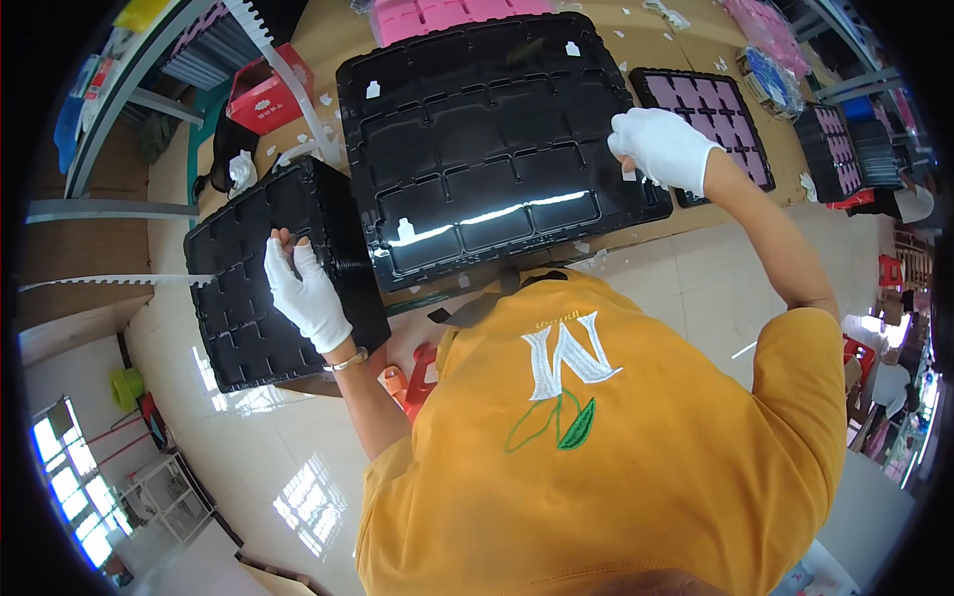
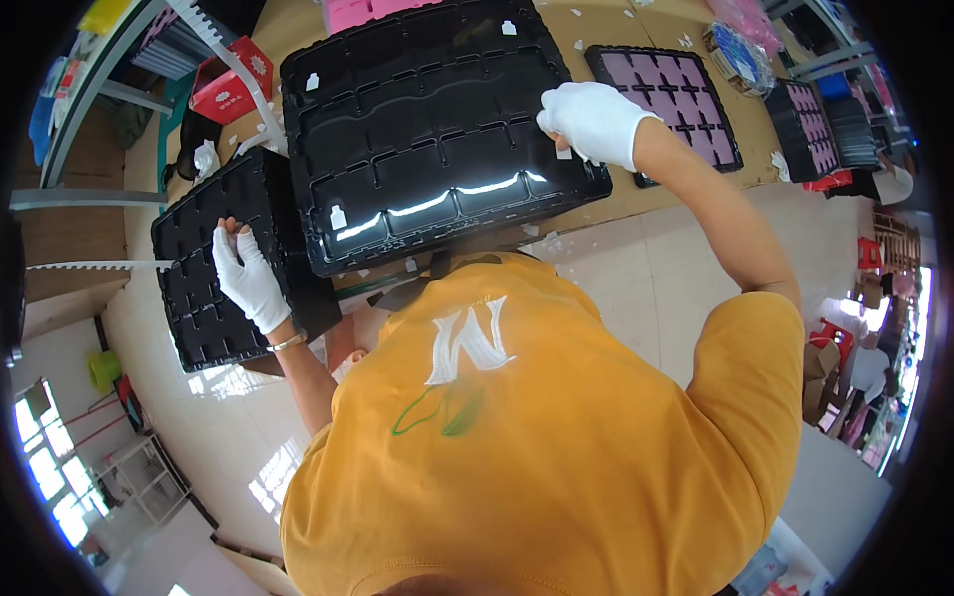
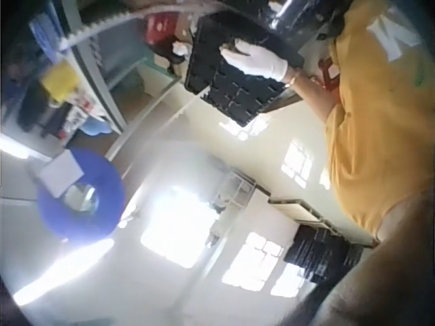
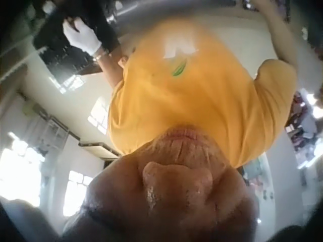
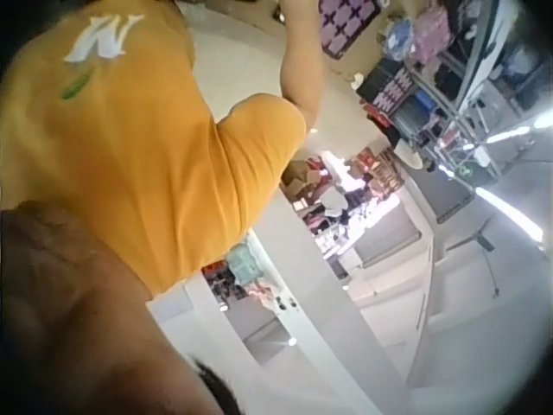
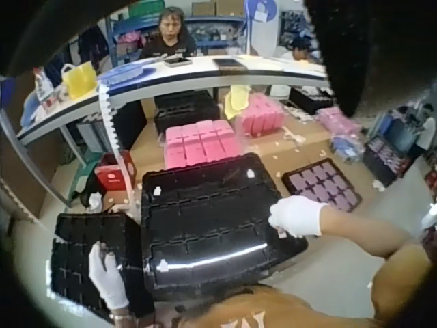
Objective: The person assembles black plastic trays by peeling off small white protective stickers from the surface. They then place pink foam inserts into the compartments of the trays. The person repeats this process for multiple trays, stacking the completed units on the table.
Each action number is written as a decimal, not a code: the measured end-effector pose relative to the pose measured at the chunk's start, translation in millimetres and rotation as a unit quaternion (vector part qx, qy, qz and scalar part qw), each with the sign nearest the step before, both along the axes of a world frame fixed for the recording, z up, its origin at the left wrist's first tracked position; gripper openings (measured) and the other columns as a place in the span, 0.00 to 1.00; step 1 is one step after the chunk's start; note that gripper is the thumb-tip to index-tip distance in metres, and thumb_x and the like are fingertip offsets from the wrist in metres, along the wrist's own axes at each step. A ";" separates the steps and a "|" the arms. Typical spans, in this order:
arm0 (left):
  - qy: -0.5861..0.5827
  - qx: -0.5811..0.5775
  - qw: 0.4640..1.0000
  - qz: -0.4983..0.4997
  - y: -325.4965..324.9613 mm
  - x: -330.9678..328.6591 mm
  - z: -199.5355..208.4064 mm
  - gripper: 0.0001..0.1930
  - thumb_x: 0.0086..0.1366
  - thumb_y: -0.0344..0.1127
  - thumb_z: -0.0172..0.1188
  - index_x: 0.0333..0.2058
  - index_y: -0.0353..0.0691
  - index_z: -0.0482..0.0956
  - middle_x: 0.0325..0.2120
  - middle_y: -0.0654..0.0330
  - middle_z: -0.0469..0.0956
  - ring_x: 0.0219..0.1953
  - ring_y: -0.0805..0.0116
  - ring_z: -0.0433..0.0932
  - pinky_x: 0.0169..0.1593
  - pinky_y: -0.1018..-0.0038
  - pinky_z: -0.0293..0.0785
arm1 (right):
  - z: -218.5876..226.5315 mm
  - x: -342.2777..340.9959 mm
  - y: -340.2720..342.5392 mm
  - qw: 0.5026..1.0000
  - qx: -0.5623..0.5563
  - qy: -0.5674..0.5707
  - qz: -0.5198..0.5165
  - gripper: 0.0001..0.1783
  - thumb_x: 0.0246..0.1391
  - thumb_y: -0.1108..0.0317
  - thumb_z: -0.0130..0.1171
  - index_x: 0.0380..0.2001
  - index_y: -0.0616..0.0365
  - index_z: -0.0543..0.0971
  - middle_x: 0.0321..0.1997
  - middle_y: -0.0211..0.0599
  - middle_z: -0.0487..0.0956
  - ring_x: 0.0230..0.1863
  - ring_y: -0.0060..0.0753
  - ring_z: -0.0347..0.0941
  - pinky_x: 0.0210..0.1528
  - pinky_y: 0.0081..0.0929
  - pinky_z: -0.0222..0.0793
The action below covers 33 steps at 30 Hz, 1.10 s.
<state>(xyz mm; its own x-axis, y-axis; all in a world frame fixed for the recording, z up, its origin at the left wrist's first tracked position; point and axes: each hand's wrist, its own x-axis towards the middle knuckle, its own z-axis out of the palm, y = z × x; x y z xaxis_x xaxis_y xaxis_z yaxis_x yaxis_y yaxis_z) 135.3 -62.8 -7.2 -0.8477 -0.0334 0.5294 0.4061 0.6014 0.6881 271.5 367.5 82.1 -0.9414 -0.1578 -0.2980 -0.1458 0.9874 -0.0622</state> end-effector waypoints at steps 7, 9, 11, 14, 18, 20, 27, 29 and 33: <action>-0.048 -0.060 0.997 -0.002 24.4 68.8 18.3 0.12 0.55 0.27 0.68 0.39 0.34 0.80 0.49 0.53 0.78 0.55 0.54 0.73 0.58 0.64 0.67 | 0.8 35.0 6.6 0.980 -0.056 0.191 -0.015 0.11 0.45 0.66 0.67 0.24 0.55 0.74 0.27 0.39 0.71 0.34 0.45 0.72 0.36 0.39 0.69; -0.094 -0.081 0.992 0.003 34.8 76.3 23.1 0.16 0.53 0.29 0.69 0.42 0.33 0.79 0.53 0.50 0.74 0.58 0.53 0.69 0.62 0.64 0.64 | -9.4 39.2 6.5 0.966 -0.122 0.227 -0.020 0.12 0.45 0.65 0.67 0.23 0.55 0.72 0.26 0.38 0.70 0.33 0.45 0.71 0.35 0.39 0.67; -0.113 -0.077 0.991 -0.012 48.9 74.5 28.4 0.26 0.52 0.32 0.71 0.49 0.32 0.76 0.57 0.47 0.70 0.62 0.50 0.64 0.65 0.62 0.59 | -18.9 38.1 5.4 0.974 -0.096 0.199 -0.057 0.15 0.44 0.63 0.68 0.22 0.55 0.71 0.24 0.39 0.68 0.31 0.45 0.70 0.34 0.39 0.66; -0.131 -0.120 0.984 0.009 61.9 67.1 22.6 0.36 0.52 0.38 0.72 0.57 0.30 0.69 0.61 0.44 0.66 0.67 0.50 0.59 0.68 0.64 0.55 | -23.3 41.2 9.9 0.974 -0.121 0.164 -0.099 0.15 0.46 0.64 0.68 0.23 0.57 0.71 0.25 0.40 0.69 0.30 0.45 0.70 0.33 0.38 0.66; -0.231 -0.090 0.969 0.013 71.6 61.9 28.2 0.43 0.51 0.42 0.71 0.63 0.31 0.62 0.65 0.41 0.60 0.70 0.48 0.55 0.68 0.63 0.55 | -20.8 38.5 9.9 0.964 -0.190 0.092 -0.163 0.13 0.49 0.65 0.66 0.25 0.59 0.72 0.25 0.40 0.70 0.26 0.44 0.68 0.31 0.34 0.65; -0.235 -0.095 0.967 0.015 73.6 55.6 28.1 0.44 0.50 0.41 0.71 0.63 0.32 0.61 0.65 0.40 0.59 0.69 0.46 0.56 0.67 0.62 0.58 | -20.1 37.0 11.3 0.965 -0.192 0.083 -0.161 0.13 0.49 0.64 0.67 0.25 0.59 0.73 0.25 0.41 0.70 0.26 0.43 0.69 0.31 0.34 0.65; -0.224 -0.117 0.966 0.045 81.0 35.4 28.1 0.47 0.46 0.44 0.72 0.63 0.32 0.61 0.64 0.38 0.59 0.68 0.43 0.58 0.65 0.62 0.62 | -22.5 38.9 14.4 0.951 -0.241 0.079 -0.178 0.14 0.49 0.64 0.67 0.24 0.59 0.72 0.23 0.40 0.69 0.24 0.42 0.68 0.30 0.31 0.66; -0.226 -0.107 0.966 0.064 80.7 29.6 26.0 0.47 0.45 0.45 0.72 0.62 0.32 0.62 0.64 0.38 0.60 0.67 0.42 0.59 0.64 0.62 0.63 | -22.6 38.3 13.8 0.948 -0.251 0.084 -0.178 0.14 0.49 0.65 0.67 0.24 0.59 0.71 0.23 0.40 0.69 0.24 0.41 0.67 0.30 0.31 0.65; -0.167 -0.154 0.972 0.054 86.9 37.1 37.7 0.38 0.50 0.39 0.70 0.59 0.33 0.65 0.62 0.40 0.62 0.62 0.41 0.64 0.61 0.59 0.65 | -27.2 39.9 15.8 0.942 -0.268 0.086 -0.184 0.14 0.49 0.66 0.67 0.24 0.60 0.71 0.23 0.40 0.68 0.24 0.39 0.66 0.30 0.31 0.64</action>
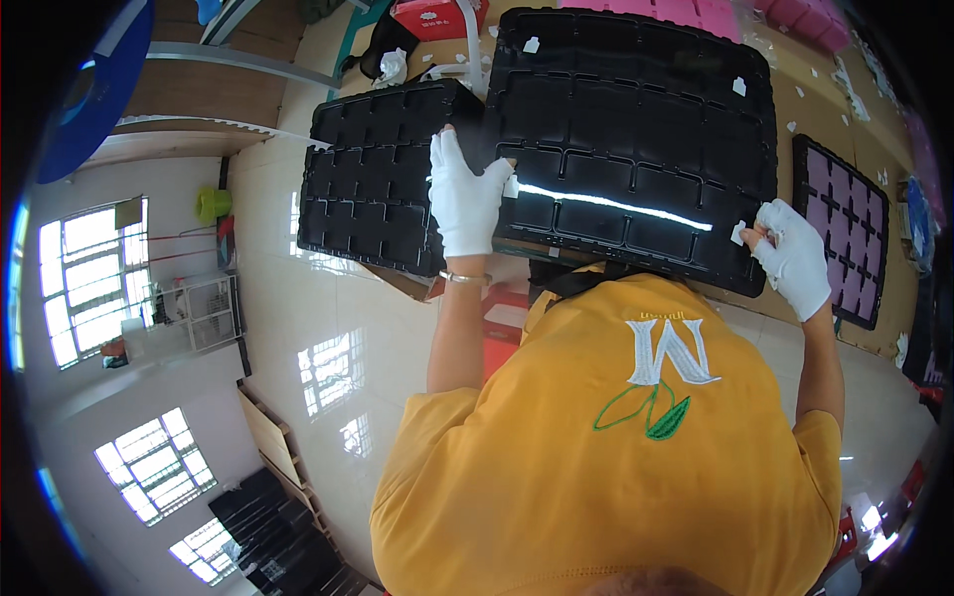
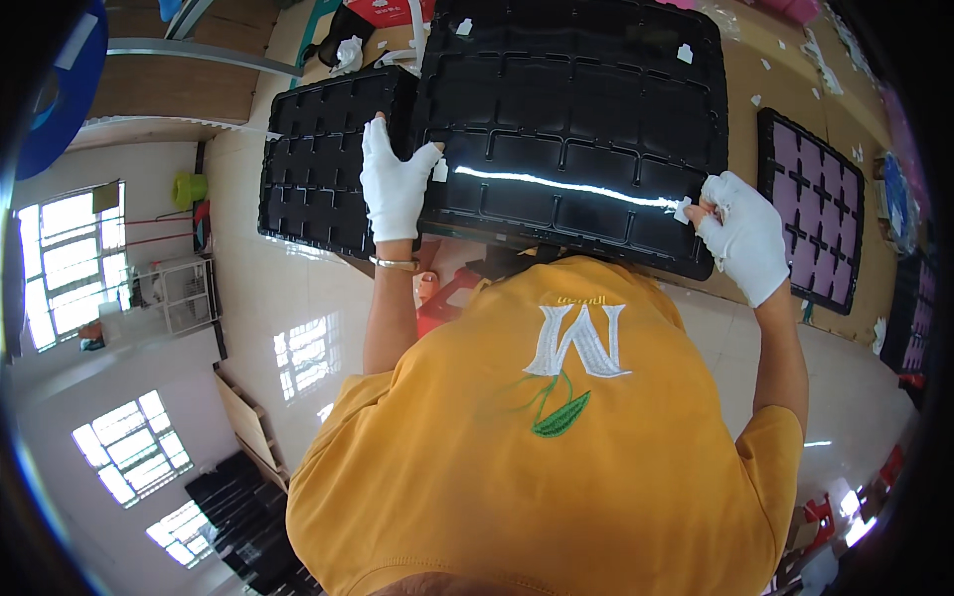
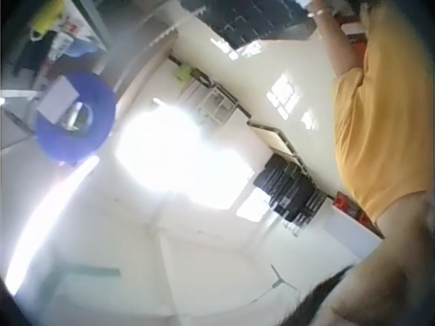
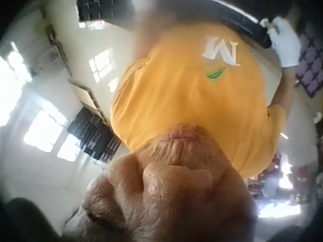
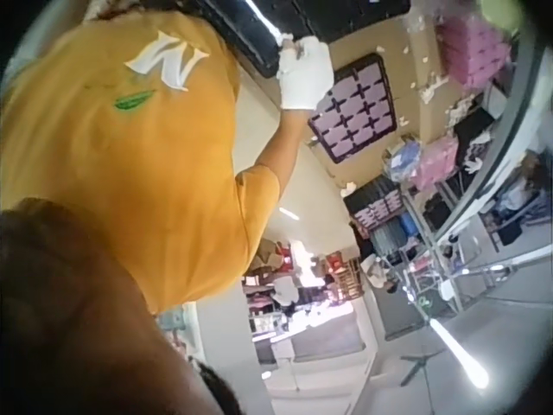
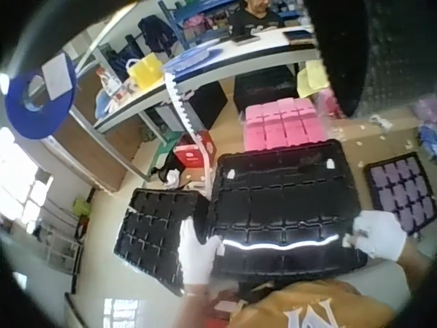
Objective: The person assembles black plastic trays by peeling off small white protective stickers from the surface. They then place pink foam inserts into the compartments of the trays. The person repeats this process for multiple trays, stacking the completed units on the table.
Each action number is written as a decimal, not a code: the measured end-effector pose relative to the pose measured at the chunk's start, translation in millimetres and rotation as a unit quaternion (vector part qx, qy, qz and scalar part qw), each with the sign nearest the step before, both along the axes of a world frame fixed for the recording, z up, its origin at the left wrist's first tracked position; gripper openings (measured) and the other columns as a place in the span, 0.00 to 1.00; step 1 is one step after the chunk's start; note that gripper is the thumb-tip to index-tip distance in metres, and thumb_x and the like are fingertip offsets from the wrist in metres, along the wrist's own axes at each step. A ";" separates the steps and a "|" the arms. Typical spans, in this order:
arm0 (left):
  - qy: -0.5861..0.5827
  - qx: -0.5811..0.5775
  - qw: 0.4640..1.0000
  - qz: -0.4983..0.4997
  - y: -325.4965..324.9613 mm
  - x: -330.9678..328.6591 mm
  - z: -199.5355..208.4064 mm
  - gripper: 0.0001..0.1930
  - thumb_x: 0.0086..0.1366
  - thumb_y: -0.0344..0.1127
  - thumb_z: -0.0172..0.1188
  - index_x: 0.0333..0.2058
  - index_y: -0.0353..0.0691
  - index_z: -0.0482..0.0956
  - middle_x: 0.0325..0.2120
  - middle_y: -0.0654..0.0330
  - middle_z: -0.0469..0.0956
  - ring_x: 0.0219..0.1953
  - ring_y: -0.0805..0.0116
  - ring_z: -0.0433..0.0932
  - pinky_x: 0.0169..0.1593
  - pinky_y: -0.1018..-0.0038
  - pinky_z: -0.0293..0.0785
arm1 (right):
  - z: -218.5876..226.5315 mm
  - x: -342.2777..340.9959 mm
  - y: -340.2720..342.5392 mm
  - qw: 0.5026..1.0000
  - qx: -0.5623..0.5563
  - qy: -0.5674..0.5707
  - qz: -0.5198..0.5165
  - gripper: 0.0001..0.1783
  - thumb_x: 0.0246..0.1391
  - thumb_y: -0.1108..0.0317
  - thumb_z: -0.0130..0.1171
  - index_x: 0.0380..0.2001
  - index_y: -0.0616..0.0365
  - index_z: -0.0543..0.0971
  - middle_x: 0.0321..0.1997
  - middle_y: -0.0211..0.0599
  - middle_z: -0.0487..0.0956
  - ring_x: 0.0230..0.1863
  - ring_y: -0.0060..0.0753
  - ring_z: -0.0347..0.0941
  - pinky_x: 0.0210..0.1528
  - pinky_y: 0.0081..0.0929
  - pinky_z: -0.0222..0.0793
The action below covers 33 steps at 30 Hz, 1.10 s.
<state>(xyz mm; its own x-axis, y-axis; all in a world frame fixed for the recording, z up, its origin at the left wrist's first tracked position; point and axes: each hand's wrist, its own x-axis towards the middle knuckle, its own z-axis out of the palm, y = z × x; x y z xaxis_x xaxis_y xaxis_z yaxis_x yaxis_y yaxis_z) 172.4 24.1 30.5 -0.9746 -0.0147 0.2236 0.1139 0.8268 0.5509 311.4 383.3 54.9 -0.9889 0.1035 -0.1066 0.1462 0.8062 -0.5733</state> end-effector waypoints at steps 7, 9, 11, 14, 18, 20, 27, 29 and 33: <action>0.115 -0.092 0.975 -0.169 -10.1 20.9 6.9 0.11 0.50 0.29 0.67 0.35 0.39 0.83 0.55 0.46 0.72 0.58 0.45 0.68 0.58 0.58 0.67 | -7.5 5.7 13.1 0.991 -0.130 -0.001 -0.011 0.14 0.51 0.70 0.65 0.24 0.62 0.69 0.23 0.32 0.63 0.24 0.25 0.57 0.29 0.24 0.57; 0.068 -0.108 0.976 -0.177 -10.8 16.0 7.7 0.11 0.51 0.30 0.67 0.36 0.40 0.84 0.57 0.47 0.71 0.61 0.46 0.67 0.60 0.60 0.66 | -6.0 4.7 14.2 0.991 -0.134 0.022 -0.014 0.14 0.52 0.69 0.65 0.25 0.62 0.69 0.24 0.30 0.62 0.25 0.23 0.56 0.29 0.23 0.56; 0.040 -0.134 0.973 -0.183 -12.0 14.5 13.1 0.11 0.51 0.31 0.68 0.36 0.41 0.85 0.58 0.48 0.71 0.62 0.47 0.67 0.61 0.61 0.66 | -5.5 5.0 14.9 0.989 -0.140 0.033 -0.022 0.14 0.52 0.69 0.65 0.25 0.62 0.69 0.24 0.29 0.61 0.25 0.22 0.55 0.29 0.23 0.55; 0.028 -0.157 0.968 -0.196 -10.3 10.9 17.0 0.11 0.51 0.31 0.68 0.35 0.42 0.85 0.58 0.50 0.71 0.60 0.48 0.69 0.59 0.62 0.68 | -4.3 8.9 18.8 0.989 -0.139 0.030 -0.043 0.14 0.52 0.69 0.65 0.25 0.62 0.69 0.23 0.29 0.61 0.25 0.22 0.54 0.29 0.23 0.54; 0.005 -0.143 0.966 -0.214 -16.4 5.1 18.6 0.11 0.50 0.31 0.68 0.35 0.42 0.84 0.58 0.51 0.72 0.59 0.50 0.70 0.57 0.64 0.70 | -6.6 11.0 24.4 0.988 -0.143 0.020 -0.057 0.15 0.53 0.68 0.65 0.24 0.62 0.69 0.23 0.28 0.61 0.26 0.20 0.54 0.29 0.22 0.53; 0.004 -0.140 0.967 -0.213 -17.3 3.8 17.5 0.12 0.50 0.31 0.68 0.35 0.42 0.84 0.58 0.51 0.72 0.59 0.50 0.70 0.57 0.64 0.70 | -8.4 12.3 25.1 0.986 -0.151 0.021 -0.064 0.15 0.53 0.68 0.65 0.24 0.62 0.69 0.23 0.27 0.60 0.26 0.19 0.54 0.29 0.21 0.53; 0.043 -0.191 0.952 -0.236 -14.1 10.6 19.2 0.10 0.51 0.30 0.67 0.35 0.41 0.82 0.58 0.51 0.72 0.59 0.49 0.70 0.60 0.62 0.67 | -11.8 8.7 31.9 0.984 -0.155 0.030 -0.078 0.15 0.53 0.67 0.65 0.25 0.61 0.69 0.24 0.26 0.61 0.26 0.18 0.54 0.29 0.21 0.52; 0.034 -0.176 0.954 -0.240 -14.5 9.5 18.0 0.11 0.52 0.30 0.67 0.36 0.41 0.82 0.58 0.50 0.72 0.60 0.49 0.70 0.60 0.61 0.66 | -10.8 7.8 30.7 0.984 -0.158 0.035 -0.076 0.15 0.53 0.66 0.65 0.25 0.61 0.69 0.24 0.26 0.61 0.26 0.18 0.54 0.29 0.21 0.52; 0.012 -0.152 0.957 -0.246 -17.7 3.9 16.1 0.12 0.52 0.31 0.67 0.38 0.42 0.83 0.58 0.50 0.71 0.60 0.48 0.69 0.60 0.61 0.66 | -7.0 4.5 24.4 0.982 -0.168 0.037 -0.073 0.15 0.54 0.66 0.65 0.26 0.61 0.70 0.24 0.26 0.61 0.27 0.18 0.54 0.30 0.20 0.53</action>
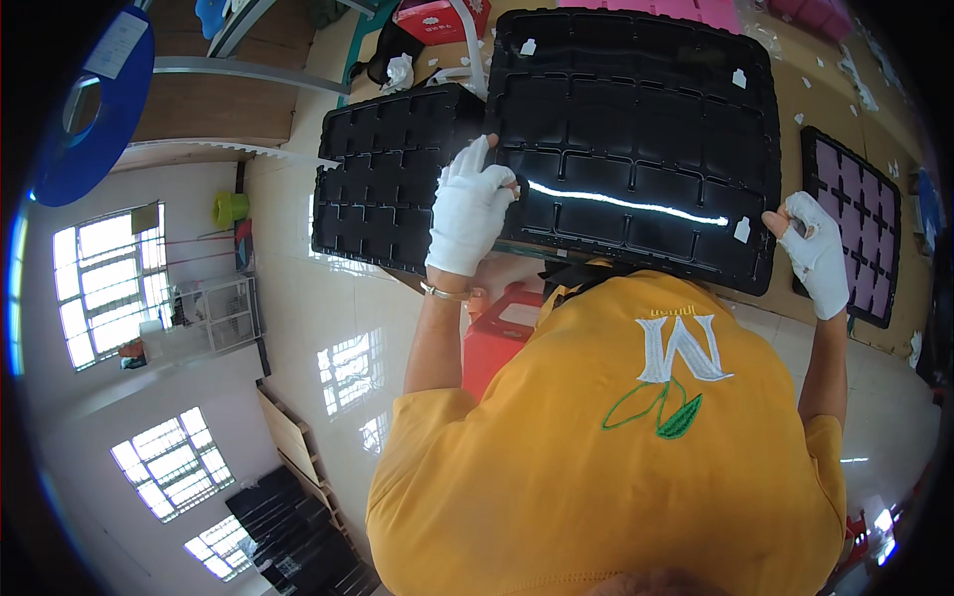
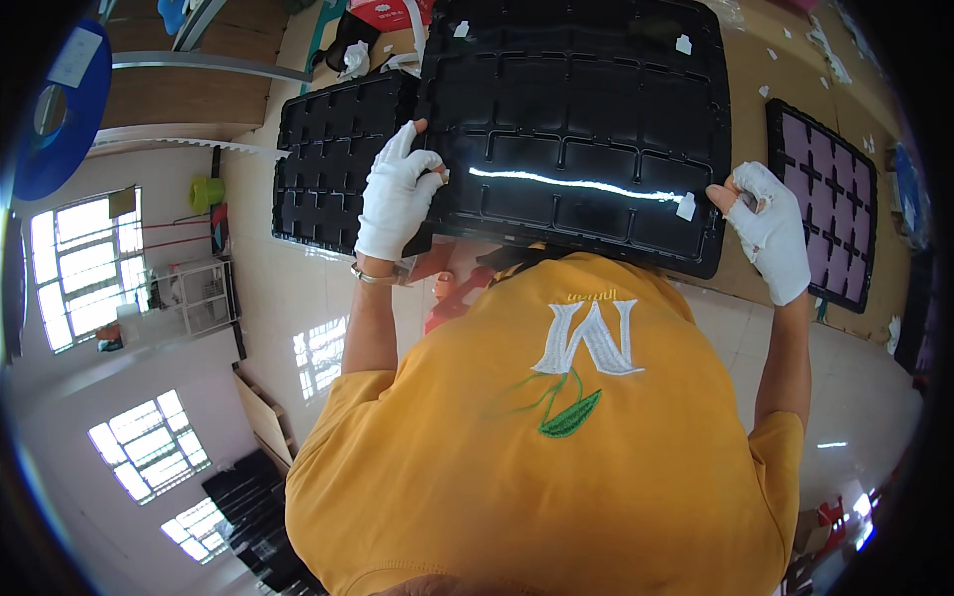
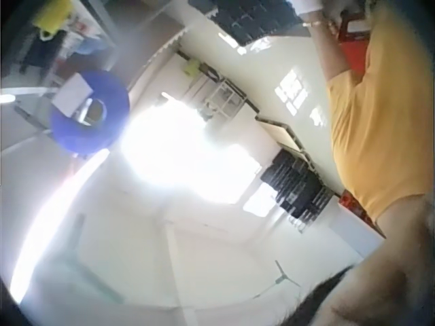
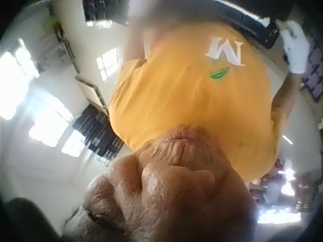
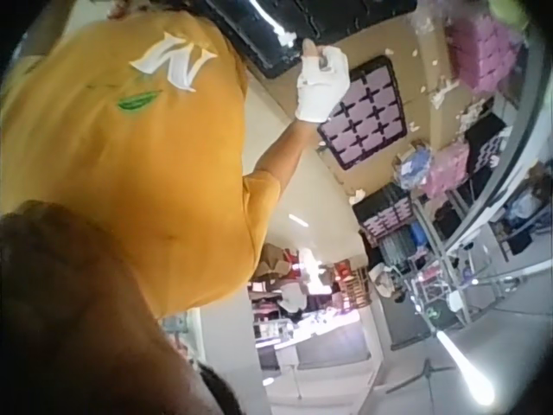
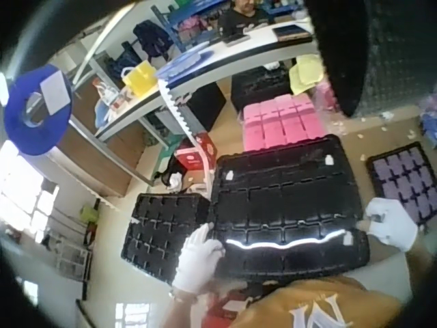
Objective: The person assembles black plastic trays by peeling off small white protective stickers from the surface. They then place pink foam inserts into the compartments of the trays. The person repeats this process for multiple trays, stacking the completed units on the table.
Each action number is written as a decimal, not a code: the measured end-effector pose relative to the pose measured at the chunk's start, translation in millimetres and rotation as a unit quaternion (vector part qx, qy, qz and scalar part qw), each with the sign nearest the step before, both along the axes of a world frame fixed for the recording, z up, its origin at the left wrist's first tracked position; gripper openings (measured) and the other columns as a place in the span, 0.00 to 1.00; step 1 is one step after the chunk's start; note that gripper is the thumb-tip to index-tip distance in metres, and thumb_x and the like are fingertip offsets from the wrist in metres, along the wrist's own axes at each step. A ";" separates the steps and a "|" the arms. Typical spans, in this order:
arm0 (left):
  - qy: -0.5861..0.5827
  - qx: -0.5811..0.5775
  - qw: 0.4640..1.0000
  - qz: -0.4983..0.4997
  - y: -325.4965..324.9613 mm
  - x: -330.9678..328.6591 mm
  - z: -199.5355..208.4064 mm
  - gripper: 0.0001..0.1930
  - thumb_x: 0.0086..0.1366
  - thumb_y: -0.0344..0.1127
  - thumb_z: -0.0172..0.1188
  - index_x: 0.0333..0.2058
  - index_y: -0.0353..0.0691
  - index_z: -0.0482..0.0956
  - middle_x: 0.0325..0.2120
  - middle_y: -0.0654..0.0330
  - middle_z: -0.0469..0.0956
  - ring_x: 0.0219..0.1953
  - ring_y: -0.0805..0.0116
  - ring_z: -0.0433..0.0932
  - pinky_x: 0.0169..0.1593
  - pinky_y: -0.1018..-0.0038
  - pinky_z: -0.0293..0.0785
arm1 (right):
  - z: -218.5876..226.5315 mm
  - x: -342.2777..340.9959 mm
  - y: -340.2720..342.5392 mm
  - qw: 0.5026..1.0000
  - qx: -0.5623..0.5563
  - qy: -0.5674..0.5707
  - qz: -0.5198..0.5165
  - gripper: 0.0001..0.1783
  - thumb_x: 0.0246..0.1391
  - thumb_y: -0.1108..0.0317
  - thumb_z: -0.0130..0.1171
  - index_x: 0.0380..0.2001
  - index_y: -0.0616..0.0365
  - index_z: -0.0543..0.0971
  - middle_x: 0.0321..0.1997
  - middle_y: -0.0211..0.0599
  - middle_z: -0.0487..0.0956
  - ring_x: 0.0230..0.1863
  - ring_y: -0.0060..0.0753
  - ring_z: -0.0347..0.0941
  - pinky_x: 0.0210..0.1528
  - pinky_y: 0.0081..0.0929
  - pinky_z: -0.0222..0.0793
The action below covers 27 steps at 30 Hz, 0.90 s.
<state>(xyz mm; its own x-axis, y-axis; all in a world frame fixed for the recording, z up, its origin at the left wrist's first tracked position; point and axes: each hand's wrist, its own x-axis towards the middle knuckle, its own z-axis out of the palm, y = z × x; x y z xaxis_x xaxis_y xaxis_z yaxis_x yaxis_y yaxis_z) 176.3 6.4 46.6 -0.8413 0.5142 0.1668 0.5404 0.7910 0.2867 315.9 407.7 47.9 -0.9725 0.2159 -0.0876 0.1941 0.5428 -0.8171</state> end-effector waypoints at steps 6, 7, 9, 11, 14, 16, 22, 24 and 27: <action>0.047 -0.052 0.997 -0.031 2.3 4.5 3.2 0.12 0.52 0.30 0.67 0.38 0.43 0.83 0.57 0.52 0.72 0.59 0.49 0.70 0.60 0.57 0.65 | -2.9 0.1 1.8 1.000 0.011 -0.014 -0.004 0.15 0.54 0.66 0.65 0.26 0.62 0.70 0.25 0.26 0.62 0.27 0.19 0.54 0.30 0.20 0.53; 0.068 -0.086 0.993 -0.053 0.8 4.8 3.8 0.12 0.52 0.30 0.67 0.38 0.43 0.83 0.56 0.52 0.73 0.59 0.49 0.70 0.60 0.56 0.65 | -2.6 -0.2 1.6 1.000 0.014 -0.017 -0.004 0.15 0.54 0.66 0.66 0.26 0.62 0.70 0.25 0.26 0.62 0.27 0.19 0.54 0.30 0.20 0.53; 0.062 -0.060 0.995 -0.043 -3.4 3.7 1.9 0.12 0.51 0.30 0.67 0.37 0.43 0.82 0.56 0.52 0.73 0.59 0.50 0.70 0.61 0.55 0.64 | -3.5 -1.4 0.0 1.000 0.014 -0.009 -0.002 0.15 0.54 0.66 0.65 0.26 0.62 0.70 0.25 0.27 0.62 0.27 0.19 0.54 0.30 0.21 0.53; 0.050 -0.036 0.997 -0.039 -3.8 1.4 0.3 0.11 0.51 0.30 0.67 0.35 0.43 0.82 0.56 0.53 0.73 0.59 0.50 0.69 0.61 0.54 0.62 | -3.8 -2.3 -1.3 1.000 0.012 -0.005 -0.001 0.14 0.54 0.66 0.65 0.27 0.62 0.71 0.25 0.27 0.62 0.27 0.19 0.54 0.30 0.21 0.53; 0.029 -0.016 0.999 -0.040 -1.0 -6.3 2.4 0.09 0.51 0.30 0.67 0.33 0.42 0.81 0.56 0.52 0.73 0.60 0.50 0.68 0.63 0.53 0.60 | -3.4 -5.0 -2.5 1.000 0.005 -0.006 0.004 0.14 0.53 0.66 0.65 0.27 0.62 0.71 0.25 0.27 0.62 0.27 0.19 0.55 0.30 0.21 0.53; 0.021 -0.016 0.999 -0.046 -1.2 -11.5 2.1 0.08 0.51 0.30 0.67 0.32 0.42 0.81 0.57 0.51 0.72 0.61 0.49 0.68 0.64 0.53 0.58 | -3.5 -6.1 -3.1 1.000 0.001 -0.007 0.005 0.14 0.53 0.66 0.65 0.26 0.62 0.71 0.25 0.27 0.63 0.27 0.19 0.55 0.30 0.21 0.53; 0.012 -0.015 0.998 -0.063 0.5 -15.8 4.8 0.07 0.50 0.31 0.67 0.30 0.43 0.82 0.58 0.49 0.71 0.62 0.47 0.66 0.66 0.51 0.56 | -10.6 -4.1 -1.4 1.000 0.008 -0.005 0.003 0.15 0.53 0.66 0.65 0.26 0.62 0.70 0.25 0.27 0.62 0.27 0.19 0.55 0.30 0.21 0.53; 0.022 0.014 0.997 -0.067 -1.6 -16.3 1.7 0.07 0.48 0.29 0.67 0.29 0.44 0.82 0.57 0.50 0.72 0.62 0.46 0.67 0.66 0.50 0.55 | -9.6 -4.5 -3.1 1.000 0.010 -0.008 -0.001 0.15 0.54 0.65 0.65 0.25 0.62 0.69 0.25 0.27 0.62 0.27 0.18 0.55 0.30 0.21 0.53; 0.106 -0.001 0.993 -0.059 -3.9 -2.7 -0.6 0.09 0.45 0.26 0.67 0.28 0.45 0.82 0.56 0.51 0.72 0.61 0.47 0.67 0.66 0.49 0.55 | -4.5 -1.1 -4.0 1.000 0.000 0.005 0.000 0.16 0.54 0.66 0.65 0.25 0.62 0.69 0.25 0.27 0.62 0.27 0.18 0.55 0.30 0.20 0.53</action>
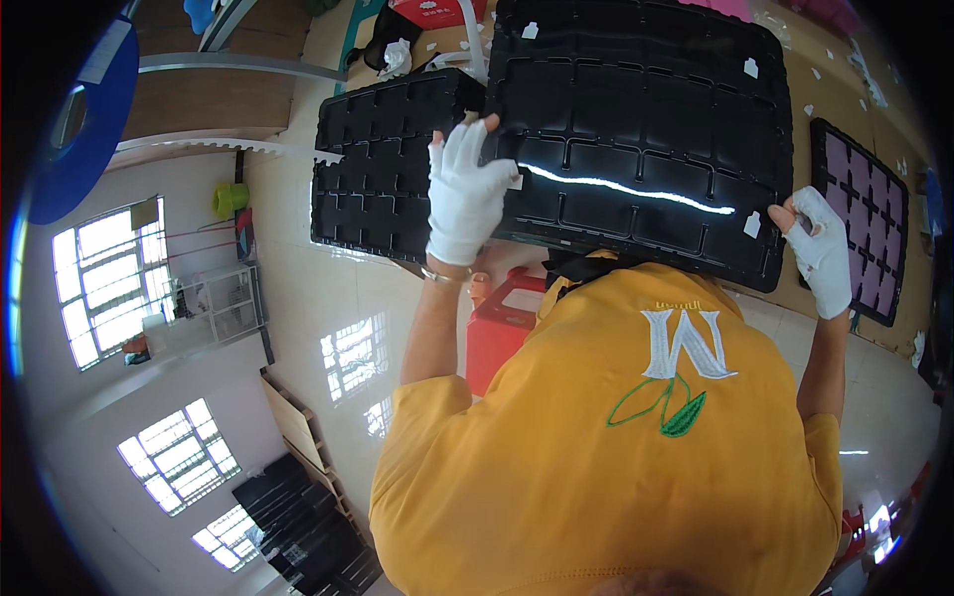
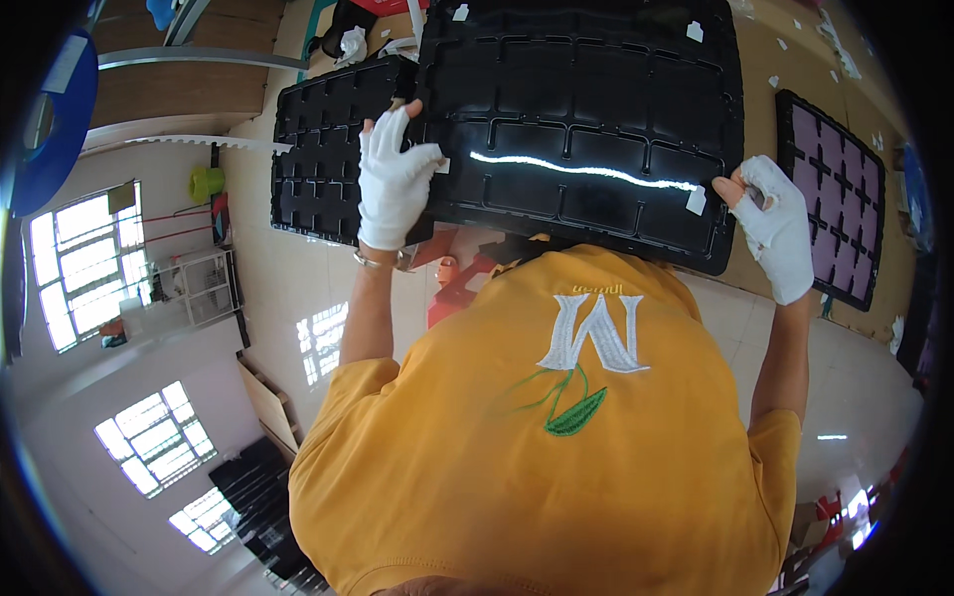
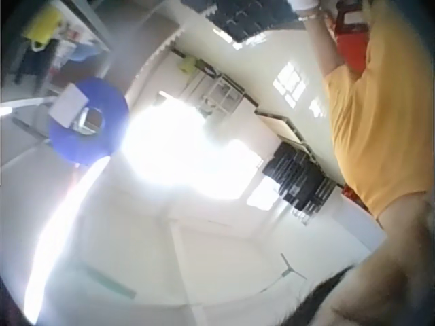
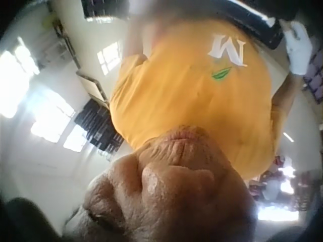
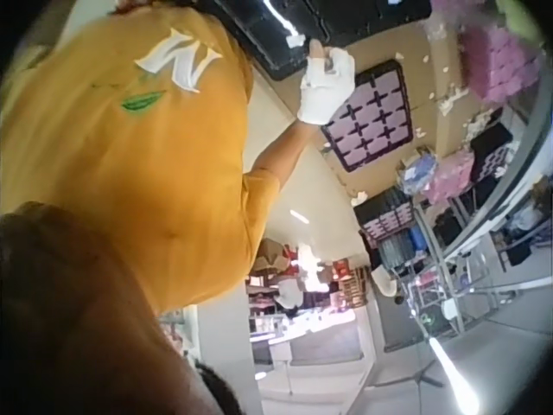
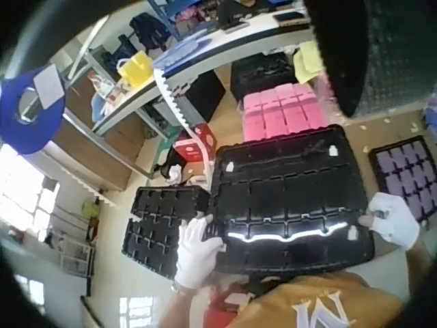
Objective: The person assembles black plastic trays by peeling off small white protective stickers from the surface. They then place pink foam inserts into the compartments of the trays. The person repeats this process for multiple trays, stacking the completed units on the table.
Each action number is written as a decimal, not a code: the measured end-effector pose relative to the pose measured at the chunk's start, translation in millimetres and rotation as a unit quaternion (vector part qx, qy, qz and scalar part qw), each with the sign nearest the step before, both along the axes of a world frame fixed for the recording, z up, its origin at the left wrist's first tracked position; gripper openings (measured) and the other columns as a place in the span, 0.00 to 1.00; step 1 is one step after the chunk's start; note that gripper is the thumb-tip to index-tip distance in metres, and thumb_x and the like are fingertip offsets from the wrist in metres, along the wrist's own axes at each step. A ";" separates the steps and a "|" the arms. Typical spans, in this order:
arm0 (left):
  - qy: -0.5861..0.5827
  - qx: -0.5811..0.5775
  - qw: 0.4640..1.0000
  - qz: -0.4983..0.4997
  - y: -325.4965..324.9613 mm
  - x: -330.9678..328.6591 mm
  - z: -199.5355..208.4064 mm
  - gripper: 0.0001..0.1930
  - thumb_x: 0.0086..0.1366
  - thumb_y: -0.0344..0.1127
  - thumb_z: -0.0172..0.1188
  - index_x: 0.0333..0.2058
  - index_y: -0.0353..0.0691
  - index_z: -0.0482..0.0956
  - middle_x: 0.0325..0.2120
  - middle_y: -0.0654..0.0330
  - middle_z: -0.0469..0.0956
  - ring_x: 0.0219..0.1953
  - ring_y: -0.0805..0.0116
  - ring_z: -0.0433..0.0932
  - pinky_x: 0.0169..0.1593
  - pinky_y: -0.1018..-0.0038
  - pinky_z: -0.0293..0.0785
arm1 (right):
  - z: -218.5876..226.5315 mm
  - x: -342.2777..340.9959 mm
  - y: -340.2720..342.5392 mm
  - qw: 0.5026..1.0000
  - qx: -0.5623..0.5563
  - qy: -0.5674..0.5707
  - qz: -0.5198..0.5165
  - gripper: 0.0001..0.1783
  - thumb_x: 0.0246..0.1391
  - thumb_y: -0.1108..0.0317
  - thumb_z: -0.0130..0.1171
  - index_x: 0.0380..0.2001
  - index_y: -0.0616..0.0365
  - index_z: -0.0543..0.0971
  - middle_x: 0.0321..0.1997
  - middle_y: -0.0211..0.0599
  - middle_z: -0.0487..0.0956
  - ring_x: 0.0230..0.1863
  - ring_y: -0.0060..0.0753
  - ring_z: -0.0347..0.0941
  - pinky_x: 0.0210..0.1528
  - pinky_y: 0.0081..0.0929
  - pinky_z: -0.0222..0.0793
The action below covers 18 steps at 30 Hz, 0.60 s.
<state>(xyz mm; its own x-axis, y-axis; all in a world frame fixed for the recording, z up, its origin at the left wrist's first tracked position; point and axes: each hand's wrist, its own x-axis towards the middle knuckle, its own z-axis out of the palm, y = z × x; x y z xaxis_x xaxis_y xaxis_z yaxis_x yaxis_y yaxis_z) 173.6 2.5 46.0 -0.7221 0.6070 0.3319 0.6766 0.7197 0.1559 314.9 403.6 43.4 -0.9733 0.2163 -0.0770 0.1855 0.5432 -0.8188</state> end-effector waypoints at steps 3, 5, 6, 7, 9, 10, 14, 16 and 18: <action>0.062 0.023 0.997 0.036 -2.2 24.8 -4.1 0.12 0.42 0.22 0.67 0.28 0.45 0.81 0.54 0.51 0.73 0.59 0.49 0.69 0.64 0.50 0.58 | -3.1 13.5 1.6 0.999 -0.020 0.011 -0.025 0.15 0.54 0.68 0.65 0.25 0.62 0.68 0.26 0.26 0.62 0.28 0.18 0.55 0.31 0.19 0.52; 0.048 0.088 0.993 0.066 -9.4 35.8 -3.9 0.12 0.44 0.20 0.65 0.29 0.43 0.81 0.54 0.50 0.74 0.58 0.49 0.70 0.61 0.55 0.64 | -4.1 23.0 6.6 0.999 -0.018 0.002 -0.042 0.15 0.54 0.70 0.64 0.25 0.62 0.67 0.26 0.25 0.61 0.28 0.17 0.55 0.32 0.17 0.52; 0.035 0.131 0.987 0.080 -14.1 40.0 -4.4 0.12 0.45 0.18 0.65 0.29 0.42 0.80 0.54 0.50 0.74 0.57 0.50 0.71 0.59 0.58 0.66 | -6.6 24.9 10.1 0.999 -0.010 0.003 -0.046 0.15 0.55 0.70 0.64 0.25 0.62 0.67 0.26 0.25 0.61 0.29 0.16 0.55 0.32 0.17 0.52; 0.022 0.175 0.980 0.093 -17.0 41.1 -3.1 0.12 0.46 0.17 0.64 0.30 0.41 0.80 0.54 0.50 0.74 0.56 0.50 0.72 0.58 0.61 0.69 | -9.3 26.3 13.7 0.999 -0.001 0.004 -0.050 0.15 0.55 0.70 0.64 0.25 0.62 0.67 0.26 0.25 0.61 0.29 0.16 0.55 0.32 0.17 0.52; -0.074 0.288 0.947 0.125 -21.7 34.0 5.5 0.10 0.53 0.18 0.60 0.33 0.39 0.78 0.44 0.53 0.79 0.47 0.54 0.78 0.63 0.59 0.63 | -9.5 23.5 14.2 0.999 -0.007 0.008 -0.052 0.15 0.55 0.70 0.64 0.26 0.61 0.67 0.27 0.25 0.61 0.29 0.16 0.55 0.33 0.17 0.52; -0.156 0.360 0.909 0.138 -24.7 27.3 8.8 0.09 0.56 0.17 0.59 0.34 0.38 0.77 0.41 0.54 0.81 0.45 0.57 0.79 0.62 0.62 0.65 | -6.7 18.9 11.9 0.998 -0.023 0.011 -0.050 0.15 0.55 0.70 0.64 0.26 0.61 0.67 0.27 0.25 0.61 0.29 0.16 0.55 0.33 0.16 0.52; -0.221 0.476 0.840 0.142 -12.9 4.3 18.7 0.08 0.60 0.17 0.57 0.37 0.32 0.77 0.34 0.60 0.81 0.38 0.71 0.80 0.50 0.75 0.75 | -1.3 7.3 2.7 0.999 -0.034 0.001 -0.037 0.15 0.55 0.70 0.64 0.26 0.61 0.67 0.27 0.24 0.61 0.29 0.16 0.55 0.33 0.16 0.53; -0.251 0.438 0.857 0.103 -10.5 -3.3 18.2 0.08 0.60 0.17 0.57 0.37 0.33 0.77 0.34 0.59 0.80 0.38 0.72 0.80 0.48 0.77 0.75 | -2.7 8.2 4.9 0.999 -0.011 0.011 -0.031 0.15 0.56 0.69 0.64 0.26 0.61 0.67 0.27 0.24 0.62 0.29 0.16 0.55 0.33 0.16 0.53; -0.300 0.349 0.886 0.056 -8.4 -4.0 24.6 0.05 0.61 0.17 0.56 0.35 0.32 0.76 0.35 0.59 0.79 0.39 0.72 0.78 0.53 0.74 0.72 | -8.1 11.1 9.6 0.999 -0.001 0.014 -0.036 0.15 0.56 0.69 0.64 0.26 0.61 0.67 0.27 0.24 0.62 0.29 0.16 0.56 0.33 0.16 0.53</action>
